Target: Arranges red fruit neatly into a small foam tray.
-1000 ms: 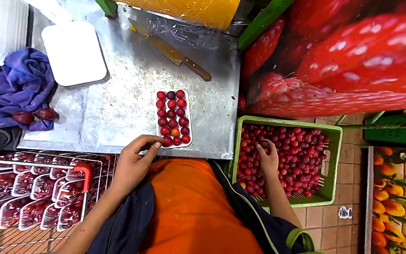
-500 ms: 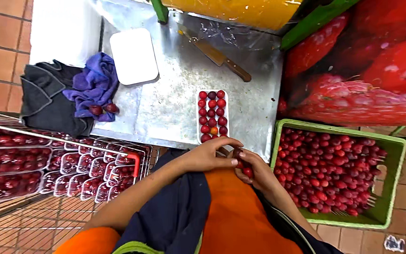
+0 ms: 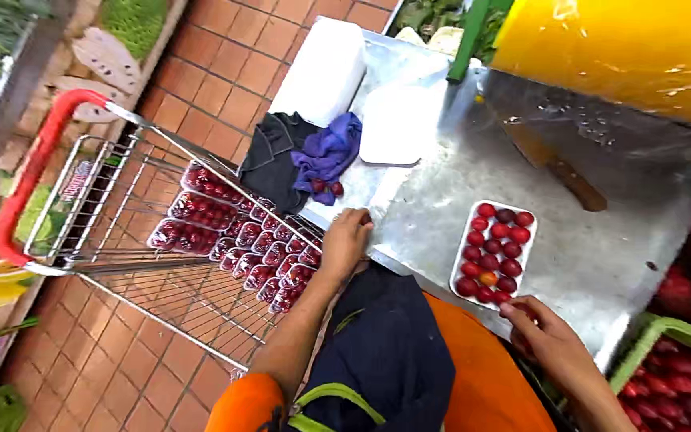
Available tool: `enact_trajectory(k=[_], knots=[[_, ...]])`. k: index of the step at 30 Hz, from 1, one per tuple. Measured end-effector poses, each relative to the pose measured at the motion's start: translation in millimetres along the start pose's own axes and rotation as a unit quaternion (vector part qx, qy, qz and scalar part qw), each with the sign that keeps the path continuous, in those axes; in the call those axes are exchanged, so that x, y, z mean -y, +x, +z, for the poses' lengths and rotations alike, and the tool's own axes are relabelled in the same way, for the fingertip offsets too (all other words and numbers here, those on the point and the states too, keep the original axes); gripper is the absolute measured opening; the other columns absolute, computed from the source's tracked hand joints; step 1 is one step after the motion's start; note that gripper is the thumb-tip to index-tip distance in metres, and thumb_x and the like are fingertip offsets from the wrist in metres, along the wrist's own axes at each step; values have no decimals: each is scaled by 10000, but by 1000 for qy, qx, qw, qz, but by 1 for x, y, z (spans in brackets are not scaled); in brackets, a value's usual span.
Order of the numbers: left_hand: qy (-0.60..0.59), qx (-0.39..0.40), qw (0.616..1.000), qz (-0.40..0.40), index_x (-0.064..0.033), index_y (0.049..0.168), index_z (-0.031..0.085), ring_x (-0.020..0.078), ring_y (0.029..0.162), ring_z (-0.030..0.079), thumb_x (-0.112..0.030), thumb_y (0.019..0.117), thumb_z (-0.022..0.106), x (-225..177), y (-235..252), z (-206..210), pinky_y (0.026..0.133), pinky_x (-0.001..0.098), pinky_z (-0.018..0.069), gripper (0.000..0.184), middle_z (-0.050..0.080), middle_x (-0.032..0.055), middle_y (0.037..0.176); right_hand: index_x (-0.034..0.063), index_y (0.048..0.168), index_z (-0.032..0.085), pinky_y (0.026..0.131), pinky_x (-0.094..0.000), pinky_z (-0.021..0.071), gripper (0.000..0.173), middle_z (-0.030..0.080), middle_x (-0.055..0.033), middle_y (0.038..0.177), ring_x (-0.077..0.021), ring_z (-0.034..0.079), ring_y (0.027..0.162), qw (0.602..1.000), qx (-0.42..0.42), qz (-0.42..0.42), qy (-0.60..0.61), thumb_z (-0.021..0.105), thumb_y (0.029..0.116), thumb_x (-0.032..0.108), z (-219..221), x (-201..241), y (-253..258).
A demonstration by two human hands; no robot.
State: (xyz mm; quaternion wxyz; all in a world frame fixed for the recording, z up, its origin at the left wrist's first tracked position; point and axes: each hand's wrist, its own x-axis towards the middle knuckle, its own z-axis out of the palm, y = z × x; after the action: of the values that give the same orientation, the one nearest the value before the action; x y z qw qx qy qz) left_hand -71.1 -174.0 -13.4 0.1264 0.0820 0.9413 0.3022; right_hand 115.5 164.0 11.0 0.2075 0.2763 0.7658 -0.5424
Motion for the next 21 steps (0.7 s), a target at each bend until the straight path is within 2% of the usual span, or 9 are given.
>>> enact_trajectory(k=[3, 6, 9, 12, 15, 17, 19, 21], knots=[[38, -81, 995, -41, -79, 1320, 665, 383, 1251, 589, -240, 1033, 608, 29, 27, -42, 1049, 600, 478, 334, 608, 198, 1358, 170, 1038, 696, 517, -407, 501, 394, 626, -11, 767, -161, 578, 585, 992, -39, -61, -101, 642, 926, 543, 0, 2, 8], [37, -118, 992, -16, -91, 1334, 665, 407, 1251, 575, -195, 1019, 623, 46, 62, -59, 1048, 606, 470, 334, 587, 220, 1365, 153, 1040, 697, 653, -448, 535, 415, 652, -24, 900, -171, 630, 768, 975, -69, -112, -178, 663, 899, 542, 1, 9, 14], [104, -61, 992, 27, -134, 1321, 678, 408, 1239, 592, -226, 1014, 629, 58, 91, -58, 1031, 648, 453, 324, 628, 188, 1337, 87, 1110, 663, 692, -510, 558, 468, 662, -98, 984, -248, 660, 818, 954, -108, -125, -250, 694, 907, 507, 0, 14, 16], [157, 8, 986, 56, -126, 1314, 679, 445, 1222, 599, -259, 1033, 600, 58, 97, -63, 1009, 702, 438, 321, 631, 203, 1334, 13, 1137, 651, 705, -573, 569, 477, 655, -186, 1044, -341, 677, 828, 935, -138, -111, -308, 770, 904, 412, -1, 14, 17], [136, -9, 988, 78, -77, 1351, 642, 486, 1264, 566, -258, 1053, 562, 41, 82, -62, 1018, 731, 412, 358, 598, 252, 1373, 11, 1113, 659, 687, -558, 571, 469, 644, -196, 1029, -344, 670, 799, 935, -148, -72, -314, 773, 902, 414, -1, 12, 15], [79, -20, 993, 80, -46, 1359, 623, 461, 1267, 559, -255, 1063, 536, 15, 66, -51, 1054, 680, 410, 373, 589, 257, 1369, 21, 1144, 650, 699, -542, 581, 486, 640, -190, 1059, -335, 674, 810, 938, -147, -55, -308, 754, 911, 434, 5, 16, 17], [15, 33, 993, 112, -5, 1352, 612, 427, 1236, 581, -250, 1064, 534, -18, 48, -27, 1046, 632, 449, 386, 599, 259, 1347, 25, 1235, 616, 731, -560, 592, 543, 635, -212, 1147, -362, 692, 861, 942, -135, -43, -306, 758, 908, 433, 17, 25, 22], [-38, 118, 975, 184, -34, 1318, 642, 344, 1256, 598, -242, 1043, 582, -50, 30, 10, 1070, 571, 475, 350, 632, 195, 1326, 32, 1314, 564, 728, -562, 598, 601, 617, -234, 1205, -383, 699, 867, 940, -114, -40, -319, 765, 910, 428, 27, 31, 25]])
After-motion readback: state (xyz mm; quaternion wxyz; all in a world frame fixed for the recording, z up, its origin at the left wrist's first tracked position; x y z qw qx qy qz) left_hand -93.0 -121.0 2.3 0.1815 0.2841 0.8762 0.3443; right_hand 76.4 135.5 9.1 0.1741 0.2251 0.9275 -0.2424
